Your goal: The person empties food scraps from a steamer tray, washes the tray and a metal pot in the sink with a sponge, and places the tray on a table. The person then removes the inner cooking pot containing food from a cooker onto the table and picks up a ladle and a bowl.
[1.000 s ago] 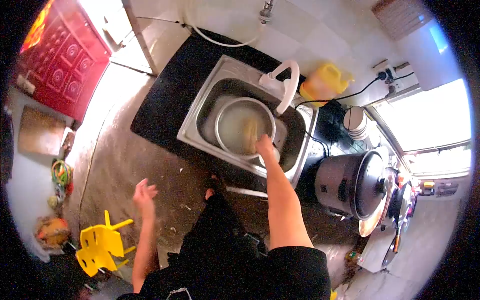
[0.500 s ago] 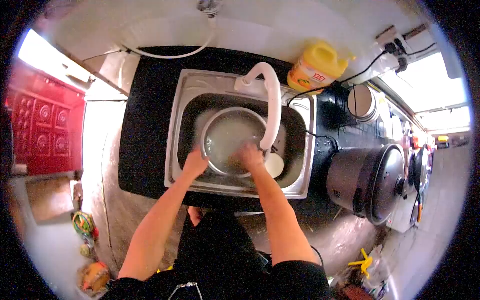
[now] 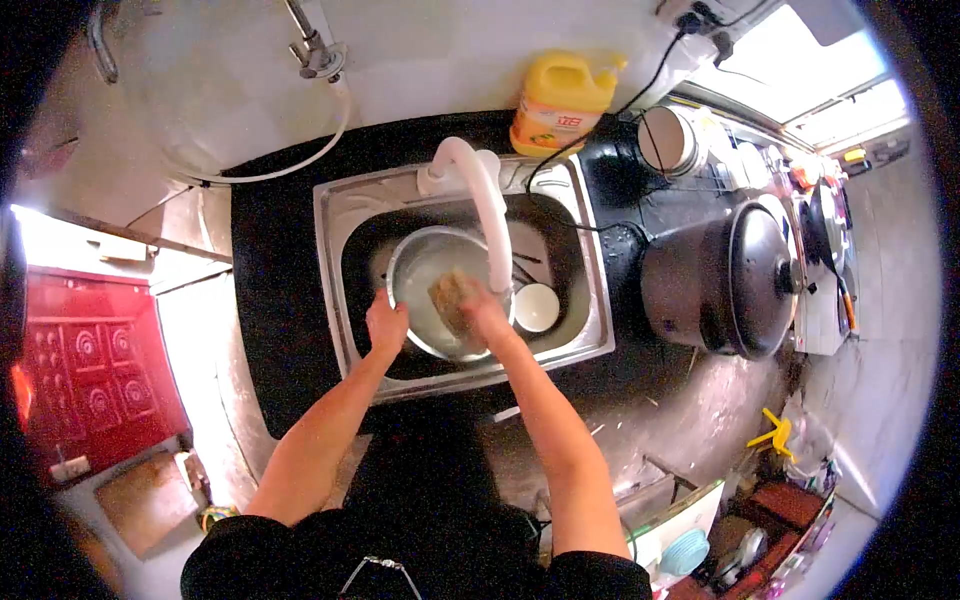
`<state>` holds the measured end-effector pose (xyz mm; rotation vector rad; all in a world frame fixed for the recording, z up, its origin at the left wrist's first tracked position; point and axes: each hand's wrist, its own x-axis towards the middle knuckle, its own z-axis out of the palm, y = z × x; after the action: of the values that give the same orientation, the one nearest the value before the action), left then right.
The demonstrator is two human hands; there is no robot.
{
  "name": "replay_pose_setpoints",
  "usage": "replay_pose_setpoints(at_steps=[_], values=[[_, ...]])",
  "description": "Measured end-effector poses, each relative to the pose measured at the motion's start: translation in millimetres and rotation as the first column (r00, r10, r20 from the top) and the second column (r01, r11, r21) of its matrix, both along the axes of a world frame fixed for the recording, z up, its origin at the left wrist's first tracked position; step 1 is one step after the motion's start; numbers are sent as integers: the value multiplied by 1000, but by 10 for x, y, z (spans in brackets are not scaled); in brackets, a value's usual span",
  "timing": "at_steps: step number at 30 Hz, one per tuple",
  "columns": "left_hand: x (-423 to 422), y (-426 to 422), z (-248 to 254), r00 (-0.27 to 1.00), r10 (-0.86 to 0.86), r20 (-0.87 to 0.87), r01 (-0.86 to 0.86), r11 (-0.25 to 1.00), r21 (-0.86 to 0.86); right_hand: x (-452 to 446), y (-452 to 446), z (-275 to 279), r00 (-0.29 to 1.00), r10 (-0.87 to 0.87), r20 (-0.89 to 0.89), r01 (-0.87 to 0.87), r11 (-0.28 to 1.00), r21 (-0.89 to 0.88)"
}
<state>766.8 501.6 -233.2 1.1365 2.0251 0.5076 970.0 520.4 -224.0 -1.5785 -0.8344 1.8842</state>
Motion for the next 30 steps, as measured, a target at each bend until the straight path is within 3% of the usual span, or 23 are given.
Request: replay_pose_setpoints(at_steps=[2, 3, 6, 8, 12, 14, 15, 17, 18, 19, 20, 21, 22, 24, 26, 27, 29, 30], values=[[143, 33, 237, 996, -62, -63, 74, 977, 202, -93, 23, 204, 989, -119, -92, 123, 992, 38], [233, 38, 356, 992, -86, -98, 111, 949, 295, -68, 72, 62, 996, -73, -57, 75, 997, 30], [437, 46, 709, 896, -334, -292, 418, 855, 307, -220, 42, 744, 940, -228, -255, 216, 974, -76], [481, -7, 923, 748, -499, -437, 641, 715, 281, -106, 34, 467, 762, -358, -540, 306, 933, -187], [515, -138, 1118, 504, -638, -582, 844, 508, 173, -22, -99, 852, 809, -401, -430, 385, 914, -127], [389, -189, 1027, 536, -544, -645, 842, 404, 358, 64, -138, 794, 837, -423, -346, 430, 901, -61], [301, -203, 951, 557, -493, -669, 831, 340, 441, 109, -110, 540, 766, -534, -359, 511, 844, -164], [114, -329, 751, 864, -197, -464, 454, 703, 547, 160, -200, 663, 749, -579, -322, 571, 811, -130], [58, -363, 788, 936, -4, -352, 210, 808, 550, 211, -285, 742, 736, -605, -305, 602, 790, -114], [0, -352, 815, 981, 183, 70, -196, 929, 315, 262, -357, 808, 736, -613, -288, 612, 784, -105], [-49, -324, 845, 797, 456, 397, -461, 883, -88, 340, -386, 738, 729, -605, -319, 600, 790, -128], [-99, -297, 896, 444, 727, 525, -499, 687, -528, 425, -389, 619, 722, -598, -349, 586, 796, -150], [-161, -320, 765, 79, 743, 664, -389, 637, -666, 489, -391, 582, 713, -589, -380, 573, 802, -170], [-132, -276, 584, -136, 684, 717, -476, 589, -653, 530, -419, 787, 805, -491, -334, 463, 871, -165], [-165, -218, 439, -190, 579, 793, -520, 626, -581, 734, -347, 611, 936, -282, -213, 255, 956, -145], [-186, -201, 406, -213, 521, 826, -544, 639, -544, 782, -334, 515, 977, -215, 14, 215, 974, -70], [-128, -203, 564, -61, 559, 827, -631, 621, -466, 828, -317, 367, 880, -99, 465, 90, 995, 41], [-87, -199, 681, 15, 575, 818, -669, 614, -419, 825, -280, 374, 859, -101, 502, 81, 995, 61]])
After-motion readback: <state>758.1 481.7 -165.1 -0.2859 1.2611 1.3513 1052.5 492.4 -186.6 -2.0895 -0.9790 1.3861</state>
